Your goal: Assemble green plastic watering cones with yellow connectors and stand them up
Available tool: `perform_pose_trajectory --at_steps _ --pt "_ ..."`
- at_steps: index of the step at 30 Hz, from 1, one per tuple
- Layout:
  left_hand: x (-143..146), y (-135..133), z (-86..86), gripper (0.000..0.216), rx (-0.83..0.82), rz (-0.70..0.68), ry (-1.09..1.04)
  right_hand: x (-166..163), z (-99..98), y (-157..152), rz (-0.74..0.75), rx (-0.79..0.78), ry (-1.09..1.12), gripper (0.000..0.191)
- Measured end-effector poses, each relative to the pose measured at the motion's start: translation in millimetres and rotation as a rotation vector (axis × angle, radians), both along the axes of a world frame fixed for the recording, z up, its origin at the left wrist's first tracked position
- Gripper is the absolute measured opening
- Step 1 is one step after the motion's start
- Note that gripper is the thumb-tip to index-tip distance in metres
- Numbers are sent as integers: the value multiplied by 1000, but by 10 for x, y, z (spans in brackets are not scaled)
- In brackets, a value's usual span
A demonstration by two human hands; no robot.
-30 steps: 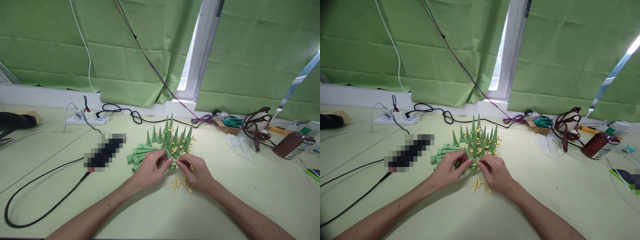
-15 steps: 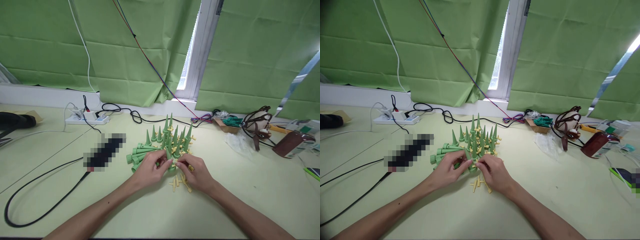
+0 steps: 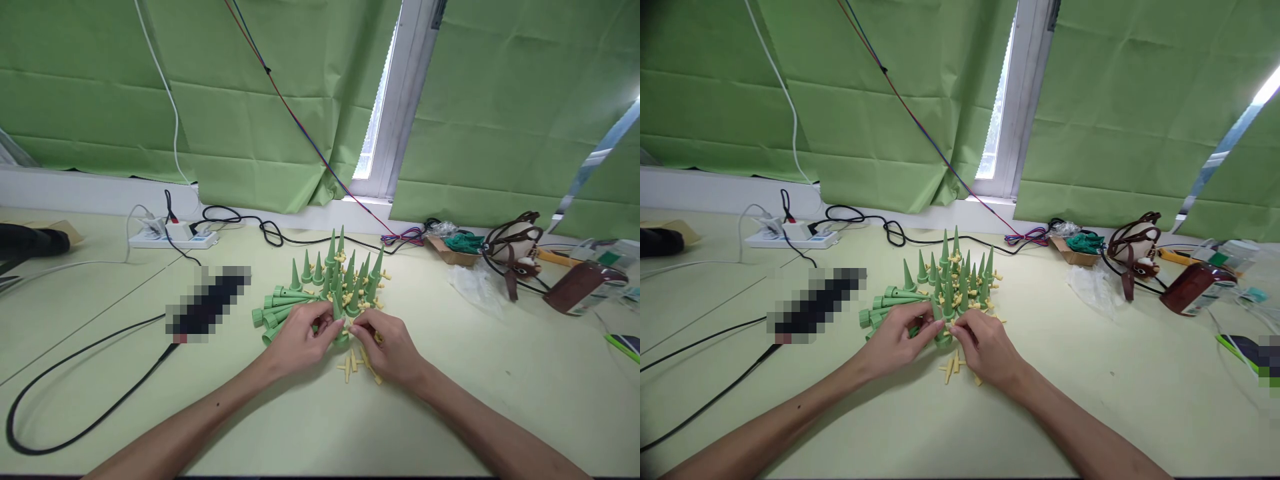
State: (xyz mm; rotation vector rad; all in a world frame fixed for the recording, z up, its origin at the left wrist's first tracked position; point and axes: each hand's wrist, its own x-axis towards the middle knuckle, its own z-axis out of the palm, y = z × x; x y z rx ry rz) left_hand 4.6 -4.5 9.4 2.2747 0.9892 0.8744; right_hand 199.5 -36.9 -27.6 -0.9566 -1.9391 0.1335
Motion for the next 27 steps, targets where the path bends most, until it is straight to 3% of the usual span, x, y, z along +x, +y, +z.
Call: perform_pose_trajectory --at_steps 13,27 --pt "32 -8 -30 32 -29 75 -61 -36 -11 -4 -31 -10 21 18" --pt "69 -26 -33 33 77 108 -71 -79 15 -11 -107 -59 88 19"
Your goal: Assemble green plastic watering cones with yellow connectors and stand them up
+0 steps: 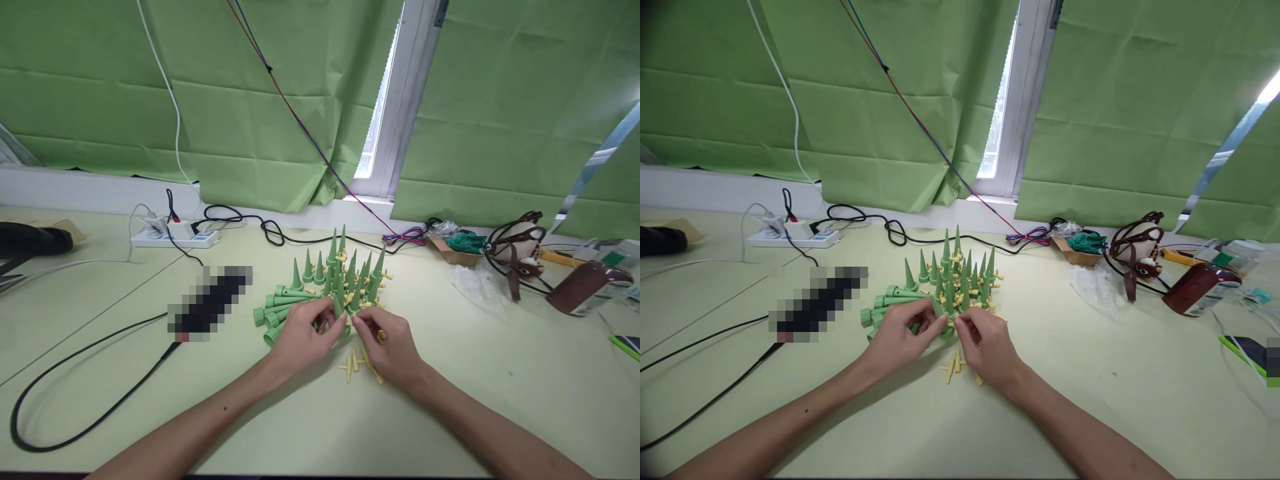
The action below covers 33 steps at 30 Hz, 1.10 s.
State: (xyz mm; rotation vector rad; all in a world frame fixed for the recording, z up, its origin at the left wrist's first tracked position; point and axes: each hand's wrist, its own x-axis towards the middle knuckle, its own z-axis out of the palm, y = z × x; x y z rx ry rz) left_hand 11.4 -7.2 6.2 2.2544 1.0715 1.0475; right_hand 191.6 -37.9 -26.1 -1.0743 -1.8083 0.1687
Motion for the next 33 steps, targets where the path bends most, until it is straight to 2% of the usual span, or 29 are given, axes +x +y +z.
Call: perform_pose_trajectory --at_steps 11,14,21,27,30,33 --pt "1 -8 -40 22 139 -25 10 -31 61 -18 41 -170 188 23" --pt "-10 -3 -69 13 191 -49 -12 -28 72 -16 52 -264 270 26" --pt "-12 -1 -88 10 286 -100 -35 -10 66 16 134 -507 493 32" --pt "-35 2 -53 20 272 -156 4 13 96 28 131 -505 547 31" --pt "-49 -10 -34 27 211 -202 -12 23 112 30 116 -476 557 32" --pt "-55 -28 -3 24 117 -209 -58 28 120 29 118 -449 575 32"
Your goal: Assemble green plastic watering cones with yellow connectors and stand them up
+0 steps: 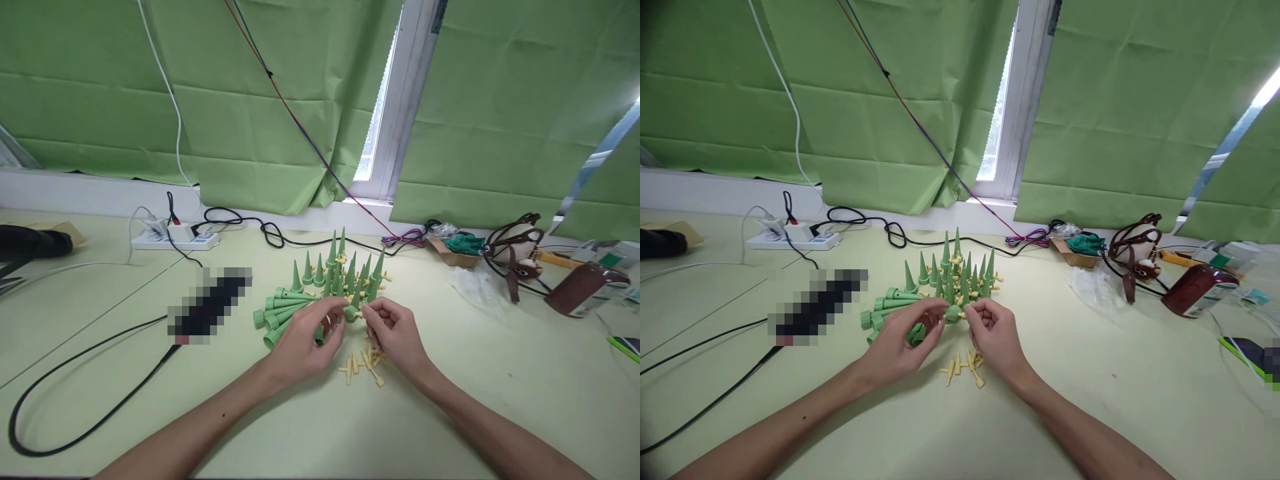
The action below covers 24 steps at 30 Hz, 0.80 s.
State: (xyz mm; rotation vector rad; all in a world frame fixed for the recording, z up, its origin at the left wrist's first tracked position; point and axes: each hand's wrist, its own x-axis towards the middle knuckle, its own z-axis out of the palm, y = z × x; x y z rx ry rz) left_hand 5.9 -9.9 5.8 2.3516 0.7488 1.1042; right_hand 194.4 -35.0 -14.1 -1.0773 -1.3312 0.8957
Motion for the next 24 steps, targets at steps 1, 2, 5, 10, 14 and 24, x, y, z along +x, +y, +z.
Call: perform_pose_trajectory --at_steps 1,2,5,10,14,24 --pt "0 -4 12 19 -33 9 -10 1 1 -1 -2 8 6 32" --pt "-1 -5 24 14 -63 23 -15 1 1 -3 -5 16 12 32" --pt "1 7 51 21 -114 82 -7 1 -3 -12 -4 40 23 30" --pt "15 45 52 45 -160 106 75 4 -4 -48 8 98 -2 26" --pt "23 51 40 52 -174 100 150 5 1 -86 6 159 -62 22" --pt "27 40 77 43 -252 91 159 4 1 -82 17 174 -92 23"
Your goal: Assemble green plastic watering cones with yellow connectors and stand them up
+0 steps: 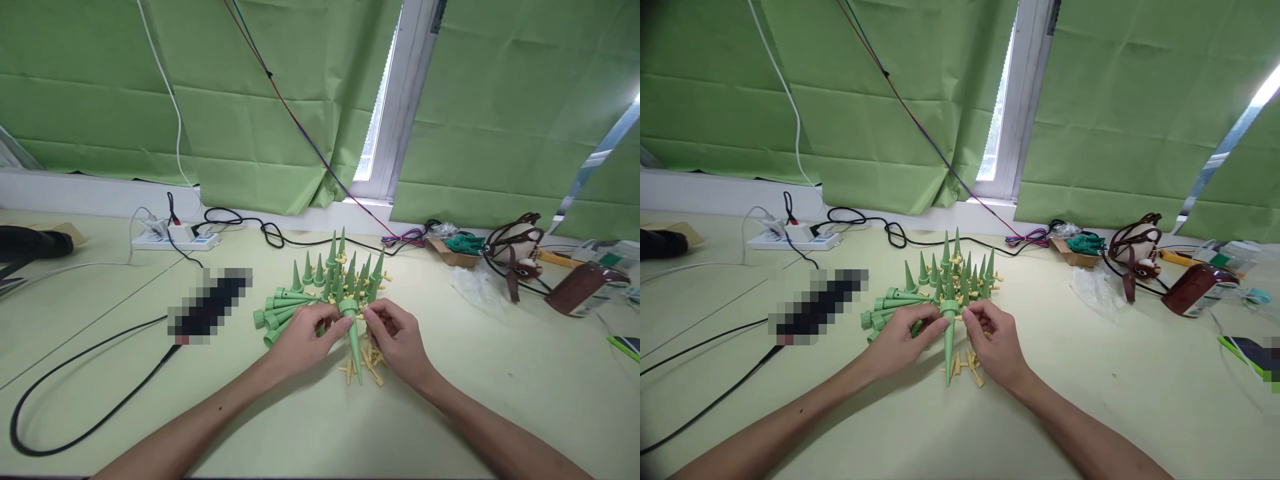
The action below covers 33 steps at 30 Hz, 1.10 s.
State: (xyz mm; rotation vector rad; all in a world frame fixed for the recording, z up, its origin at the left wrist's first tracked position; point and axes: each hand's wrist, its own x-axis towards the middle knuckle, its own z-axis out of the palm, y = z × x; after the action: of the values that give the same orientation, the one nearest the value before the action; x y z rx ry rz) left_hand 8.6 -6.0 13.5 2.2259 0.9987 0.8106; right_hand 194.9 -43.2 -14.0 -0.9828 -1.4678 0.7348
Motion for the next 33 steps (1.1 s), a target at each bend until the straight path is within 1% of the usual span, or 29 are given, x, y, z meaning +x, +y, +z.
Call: perform_pose_trajectory --at_steps 10,23,27,28,31,33 --pt "9 -8 19 36 42 13 -32 -8 10 -17 1 -49 -10 26" --pt "-12 -5 -13 19 208 -31 -82 6 12 -4 40 -85 20 28" --pt "-15 -18 -19 13 202 -27 -79 6 3 3 34 -85 28 29" --pt "-17 -23 -21 13 191 -20 -75 6 -2 5 31 -81 29 28" --pt "-28 -41 -14 31 150 -2 -71 8 -17 3 0 -52 20 27" --pt "-37 -45 0 33 126 3 -88 9 -21 -4 -25 -29 3 26"
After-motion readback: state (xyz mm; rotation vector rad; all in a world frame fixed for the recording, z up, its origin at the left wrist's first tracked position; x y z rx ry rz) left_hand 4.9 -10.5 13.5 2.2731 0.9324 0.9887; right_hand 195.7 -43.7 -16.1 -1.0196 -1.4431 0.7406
